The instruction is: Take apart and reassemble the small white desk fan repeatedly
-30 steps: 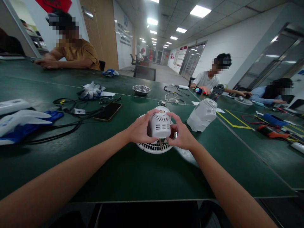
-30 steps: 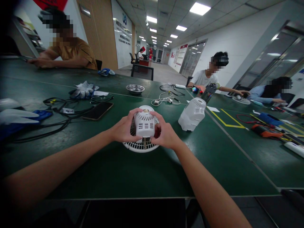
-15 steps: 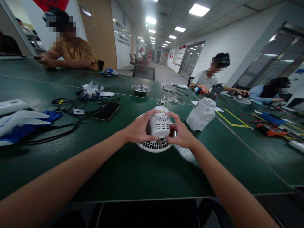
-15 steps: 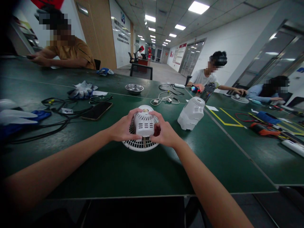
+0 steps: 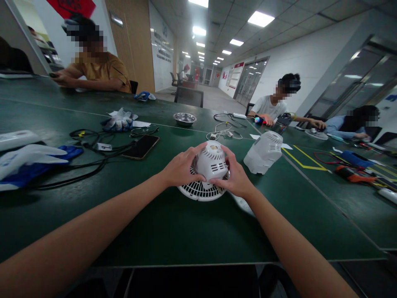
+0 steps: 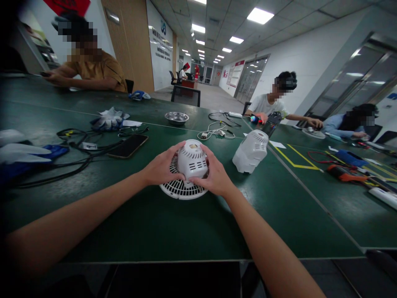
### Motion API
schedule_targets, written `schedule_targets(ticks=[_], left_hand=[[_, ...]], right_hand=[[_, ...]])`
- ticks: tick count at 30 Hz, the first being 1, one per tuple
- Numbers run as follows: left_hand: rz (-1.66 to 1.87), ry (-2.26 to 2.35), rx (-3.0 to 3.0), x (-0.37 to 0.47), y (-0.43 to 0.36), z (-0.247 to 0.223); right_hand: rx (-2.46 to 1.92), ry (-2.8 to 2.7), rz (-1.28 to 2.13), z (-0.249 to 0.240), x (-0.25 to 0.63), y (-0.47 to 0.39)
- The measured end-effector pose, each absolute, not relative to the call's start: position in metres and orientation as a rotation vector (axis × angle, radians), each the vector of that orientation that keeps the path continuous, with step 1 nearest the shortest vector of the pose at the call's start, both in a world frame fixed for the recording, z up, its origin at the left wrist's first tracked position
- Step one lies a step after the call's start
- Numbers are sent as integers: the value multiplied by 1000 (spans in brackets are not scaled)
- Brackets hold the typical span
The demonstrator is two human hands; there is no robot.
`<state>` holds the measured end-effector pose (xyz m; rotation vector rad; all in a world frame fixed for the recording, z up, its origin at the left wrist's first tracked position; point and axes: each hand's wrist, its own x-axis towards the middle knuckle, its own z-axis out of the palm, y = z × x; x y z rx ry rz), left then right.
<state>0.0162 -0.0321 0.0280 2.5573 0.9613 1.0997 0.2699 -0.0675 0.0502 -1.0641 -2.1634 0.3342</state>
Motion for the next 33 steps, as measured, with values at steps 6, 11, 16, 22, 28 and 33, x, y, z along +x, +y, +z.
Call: schedule_targets(ticks=[6,11,16,22,28,33], left_hand=[[1173,1143,2345,11,-23,24],[1219,1482,2093,3,-3,10],[1042,1598,1866,-8,11,4],[995,1697,1890,-15,16,7],[839,1704,1961,-19,19,2],[1217,1415,1823,-22,15,5]], right_hand=[[-1069,-2121,277,47,276,-61],[-1147,-2033,285,44,273,-60],[-1176,-2053,328,43,269,-60],[-1288,-1939,318,42,272,-56],[-1257,-1921,493,40,274,-56],[-1158,-1651,695,40,275,-55]])
